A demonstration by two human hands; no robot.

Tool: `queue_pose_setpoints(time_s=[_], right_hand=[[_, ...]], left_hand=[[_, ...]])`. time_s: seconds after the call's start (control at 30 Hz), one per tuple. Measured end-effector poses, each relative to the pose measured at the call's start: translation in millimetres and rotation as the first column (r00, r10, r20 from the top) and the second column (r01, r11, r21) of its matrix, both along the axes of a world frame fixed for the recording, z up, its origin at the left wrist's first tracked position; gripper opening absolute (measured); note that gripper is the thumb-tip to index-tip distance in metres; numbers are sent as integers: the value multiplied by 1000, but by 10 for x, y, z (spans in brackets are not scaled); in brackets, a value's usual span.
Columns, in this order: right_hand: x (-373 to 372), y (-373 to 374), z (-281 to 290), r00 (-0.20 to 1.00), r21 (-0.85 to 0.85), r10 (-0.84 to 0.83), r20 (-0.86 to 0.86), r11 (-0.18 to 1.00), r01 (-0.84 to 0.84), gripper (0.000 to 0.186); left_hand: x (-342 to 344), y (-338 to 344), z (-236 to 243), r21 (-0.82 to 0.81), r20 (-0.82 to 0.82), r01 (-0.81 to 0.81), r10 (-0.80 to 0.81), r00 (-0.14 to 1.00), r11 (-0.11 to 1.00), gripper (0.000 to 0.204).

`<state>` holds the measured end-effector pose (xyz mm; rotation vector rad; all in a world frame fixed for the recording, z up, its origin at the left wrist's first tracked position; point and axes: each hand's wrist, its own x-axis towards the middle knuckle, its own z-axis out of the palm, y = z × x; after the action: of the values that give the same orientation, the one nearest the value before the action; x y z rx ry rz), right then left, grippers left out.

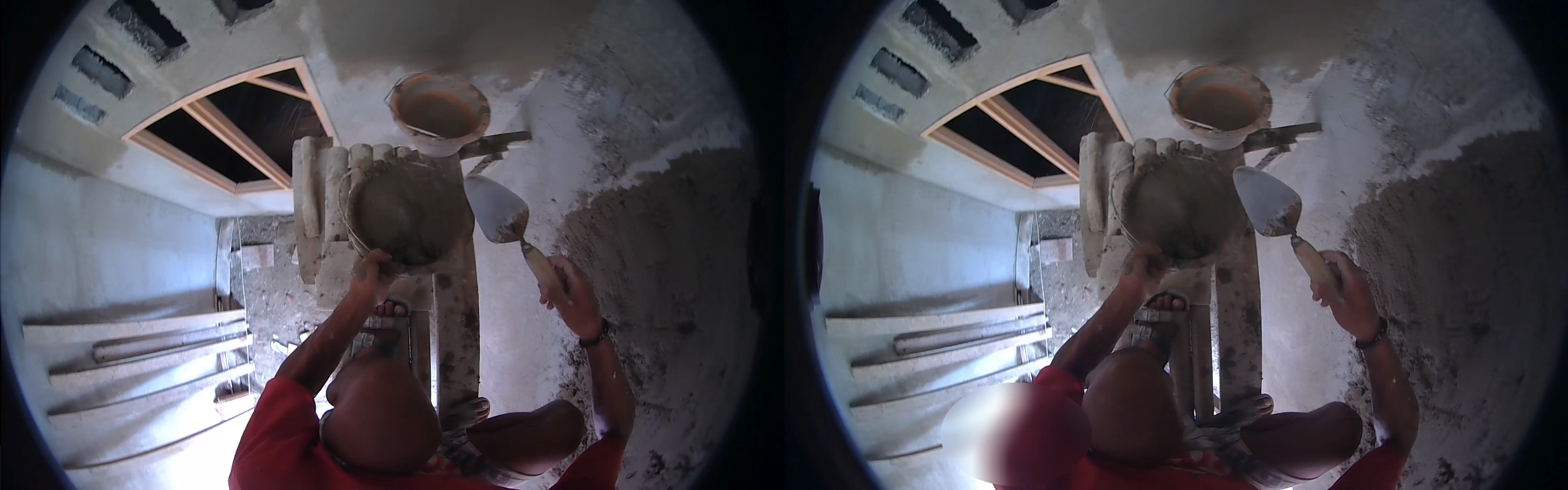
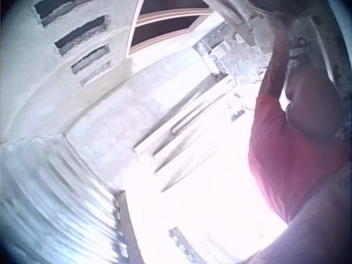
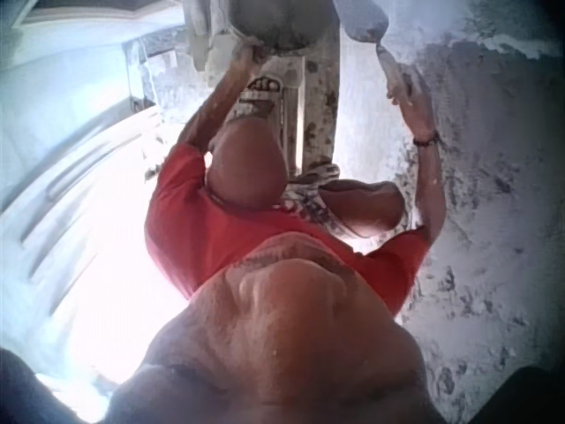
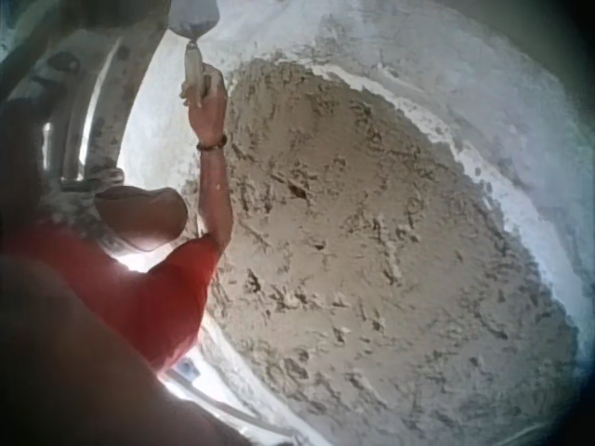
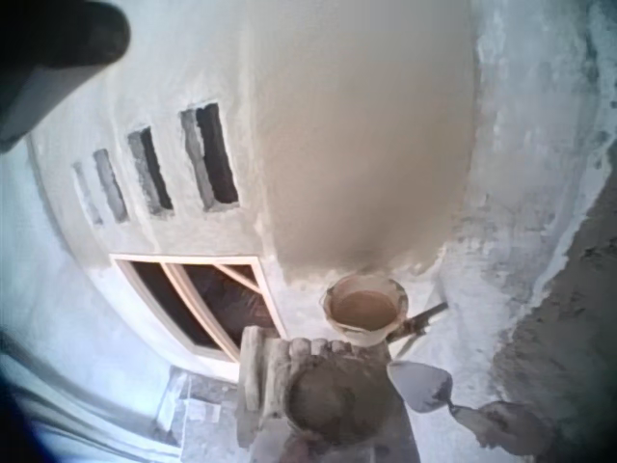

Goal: The person applies cement mixture to a wall using a trowel and then smooths it using a long wooden board while standing on a scaffold.

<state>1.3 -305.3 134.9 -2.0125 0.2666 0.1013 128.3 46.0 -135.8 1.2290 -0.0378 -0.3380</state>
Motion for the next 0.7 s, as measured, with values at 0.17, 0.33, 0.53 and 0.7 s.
queue_pose_setpoints(time_s=[0.17, 0.33, 0.53, 0.7], right_hand=[[126, -101, 441, 989, -591, 146, -25, 795, -133, 41], [361, 9, 420, 964, -728, 264, -9, 659, -187, 36], [712, 137, 153, 934, -833, 242, -264, 431, -347, 16], [1004, 235, -325, 838, -721, 360, -411, 434, -540, 17]], left_hand=[[-178, -453, 9, 30, -86, 174, -170, 982, 984, 49], [-359, -489, 163, -32, 38, 266, -265, 964, 964, 33], [-318, -515, 716, -197, -344, 270, -324, 881, 943, 29], [-219, -343, 442, 496, 511, 157, -433, 743, 854, 32]])
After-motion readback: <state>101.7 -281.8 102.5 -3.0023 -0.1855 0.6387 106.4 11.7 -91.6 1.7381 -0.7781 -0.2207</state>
